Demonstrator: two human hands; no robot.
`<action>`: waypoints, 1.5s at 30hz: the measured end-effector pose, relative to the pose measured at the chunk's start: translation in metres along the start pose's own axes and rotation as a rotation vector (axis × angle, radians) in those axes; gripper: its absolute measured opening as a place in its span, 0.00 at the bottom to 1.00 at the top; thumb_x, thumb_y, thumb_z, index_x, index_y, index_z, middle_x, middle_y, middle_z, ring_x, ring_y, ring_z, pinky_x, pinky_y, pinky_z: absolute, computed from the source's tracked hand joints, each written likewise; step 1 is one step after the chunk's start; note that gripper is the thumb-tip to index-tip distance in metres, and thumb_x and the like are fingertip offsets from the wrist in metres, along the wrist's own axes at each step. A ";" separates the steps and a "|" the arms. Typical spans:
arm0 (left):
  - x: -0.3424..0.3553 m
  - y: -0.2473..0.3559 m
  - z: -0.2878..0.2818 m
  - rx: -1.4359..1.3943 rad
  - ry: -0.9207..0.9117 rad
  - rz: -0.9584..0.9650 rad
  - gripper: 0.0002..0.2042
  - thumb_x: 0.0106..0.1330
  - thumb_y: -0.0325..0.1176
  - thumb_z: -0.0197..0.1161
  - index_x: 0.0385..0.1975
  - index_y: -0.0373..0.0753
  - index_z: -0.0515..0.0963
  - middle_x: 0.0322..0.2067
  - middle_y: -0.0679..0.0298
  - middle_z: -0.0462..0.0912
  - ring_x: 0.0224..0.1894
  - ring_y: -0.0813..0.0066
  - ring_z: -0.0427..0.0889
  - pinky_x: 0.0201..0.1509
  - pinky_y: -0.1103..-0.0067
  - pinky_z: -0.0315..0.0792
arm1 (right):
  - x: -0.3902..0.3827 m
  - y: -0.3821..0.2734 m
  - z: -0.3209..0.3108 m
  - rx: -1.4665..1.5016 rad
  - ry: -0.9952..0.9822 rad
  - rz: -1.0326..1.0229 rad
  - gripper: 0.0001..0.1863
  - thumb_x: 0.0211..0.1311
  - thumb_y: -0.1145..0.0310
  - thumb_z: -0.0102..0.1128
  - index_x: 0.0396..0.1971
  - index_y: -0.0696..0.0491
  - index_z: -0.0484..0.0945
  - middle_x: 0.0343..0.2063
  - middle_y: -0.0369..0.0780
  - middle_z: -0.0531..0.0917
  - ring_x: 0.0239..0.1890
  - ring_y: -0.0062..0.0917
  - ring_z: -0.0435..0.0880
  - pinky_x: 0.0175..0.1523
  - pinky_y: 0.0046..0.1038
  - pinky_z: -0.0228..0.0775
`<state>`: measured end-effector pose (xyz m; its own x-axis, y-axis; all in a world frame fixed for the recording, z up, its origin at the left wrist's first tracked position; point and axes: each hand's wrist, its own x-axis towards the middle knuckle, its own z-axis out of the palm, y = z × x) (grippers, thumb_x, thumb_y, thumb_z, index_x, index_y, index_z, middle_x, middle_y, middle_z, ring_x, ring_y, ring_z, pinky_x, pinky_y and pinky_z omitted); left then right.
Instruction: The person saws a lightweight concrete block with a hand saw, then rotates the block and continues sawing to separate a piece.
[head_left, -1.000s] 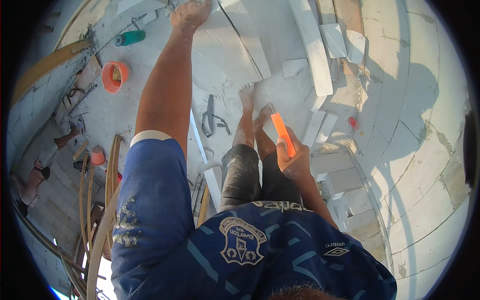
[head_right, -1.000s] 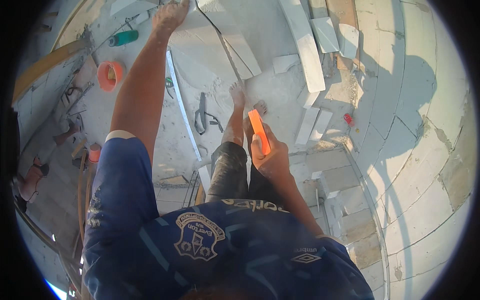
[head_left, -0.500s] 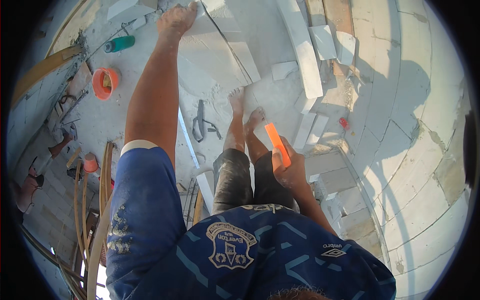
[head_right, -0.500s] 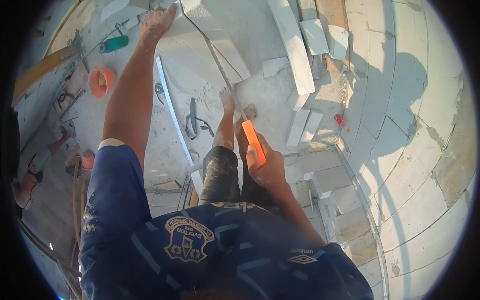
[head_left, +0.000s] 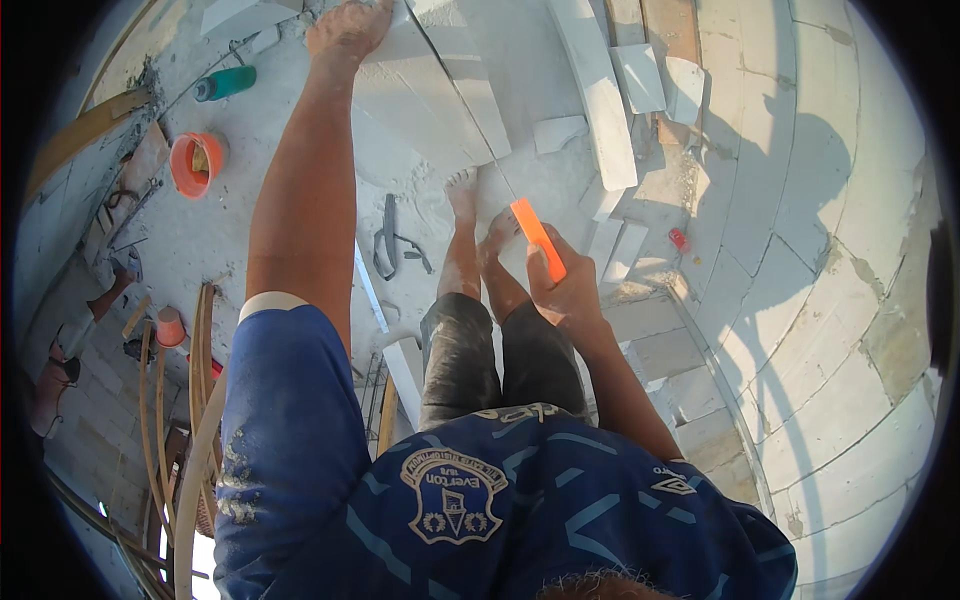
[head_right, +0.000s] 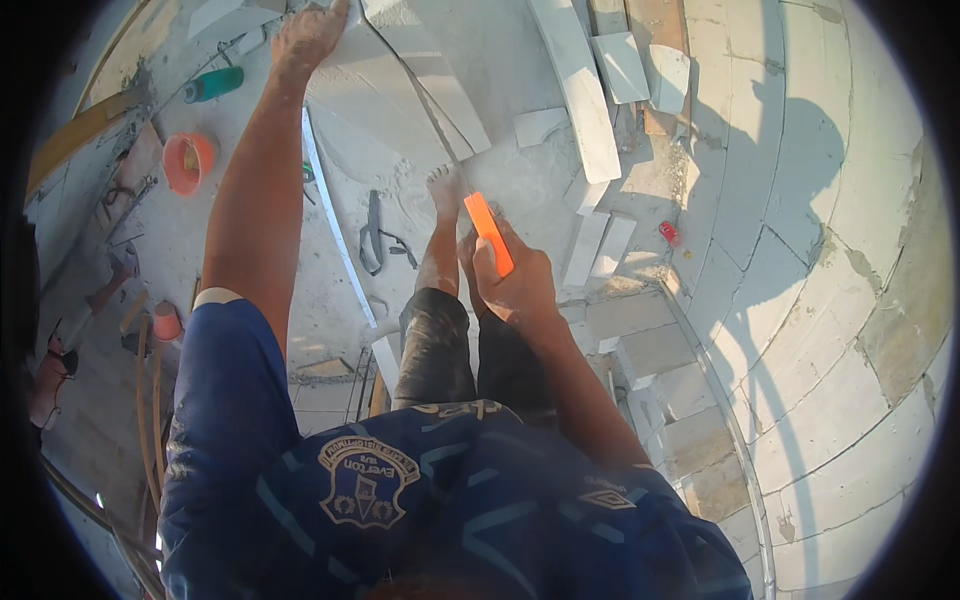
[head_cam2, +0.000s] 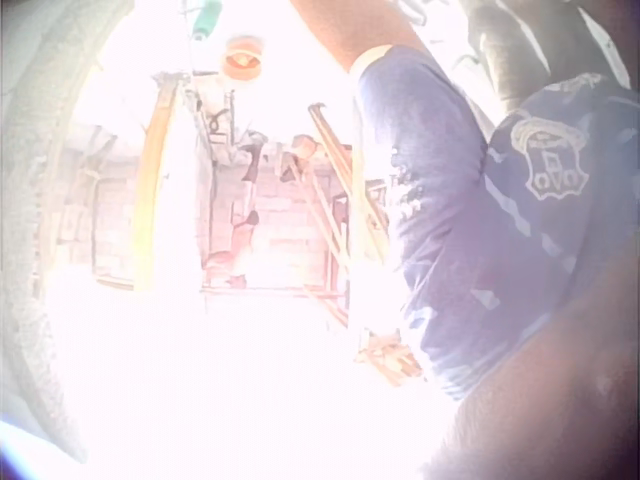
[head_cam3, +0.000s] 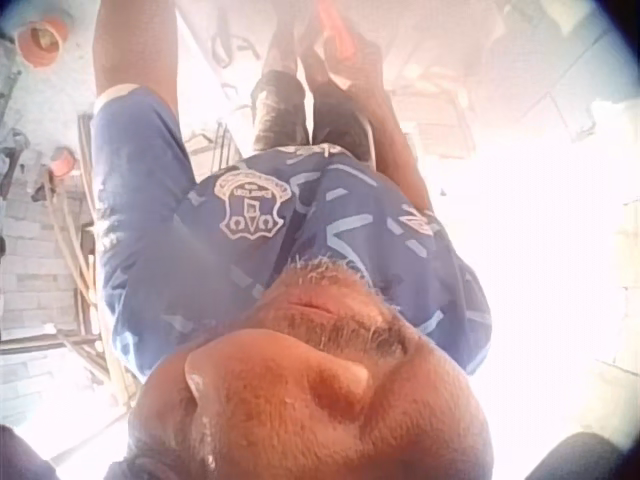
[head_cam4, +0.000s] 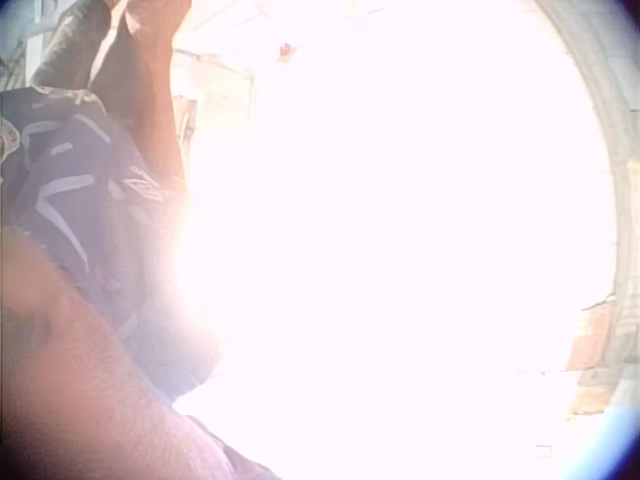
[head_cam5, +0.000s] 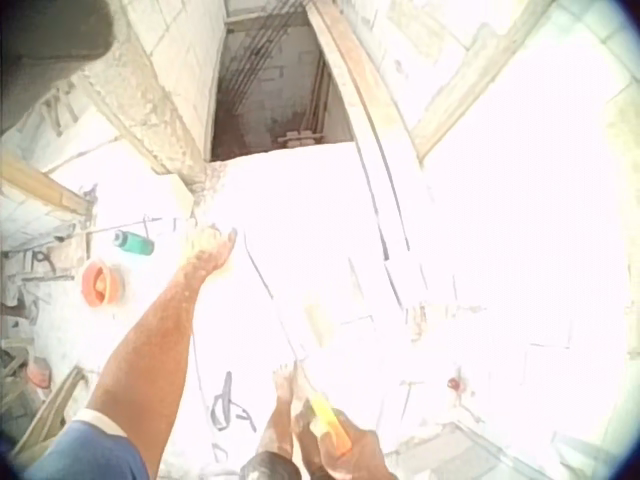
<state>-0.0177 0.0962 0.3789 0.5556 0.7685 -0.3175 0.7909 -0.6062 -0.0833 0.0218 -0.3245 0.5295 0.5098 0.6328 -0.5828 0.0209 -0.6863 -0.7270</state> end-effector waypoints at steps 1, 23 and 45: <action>-0.004 0.000 -0.002 0.008 -0.013 -0.005 0.38 0.78 0.64 0.43 0.59 0.30 0.80 0.61 0.43 0.81 0.70 0.46 0.72 0.77 0.58 0.61 | 0.042 -0.017 0.011 -0.032 -0.045 0.103 0.16 0.74 0.64 0.58 0.54 0.56 0.82 0.27 0.43 0.84 0.30 0.24 0.79 0.41 0.32 0.75; 0.025 -0.027 0.040 -0.082 0.051 0.010 0.35 0.78 0.62 0.44 0.55 0.32 0.82 0.58 0.47 0.83 0.62 0.47 0.79 0.68 0.55 0.69 | -0.020 -0.024 0.010 0.010 0.004 0.066 0.19 0.74 0.66 0.57 0.61 0.56 0.80 0.28 0.38 0.84 0.30 0.14 0.79 0.40 0.23 0.74; 0.013 -0.017 -0.021 -0.265 -0.131 -0.186 0.38 0.73 0.65 0.39 0.66 0.39 0.77 0.64 0.49 0.80 0.69 0.50 0.76 0.72 0.61 0.67 | 0.125 -0.051 0.043 -0.140 -0.096 0.108 0.21 0.70 0.56 0.55 0.52 0.56 0.82 0.27 0.52 0.85 0.31 0.48 0.85 0.42 0.43 0.78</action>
<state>-0.0185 0.1207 0.3956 0.3712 0.8177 -0.4399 0.9244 -0.3704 0.0915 0.0479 -0.1954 0.4779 0.4317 0.5795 -0.6912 0.0934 -0.7909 -0.6048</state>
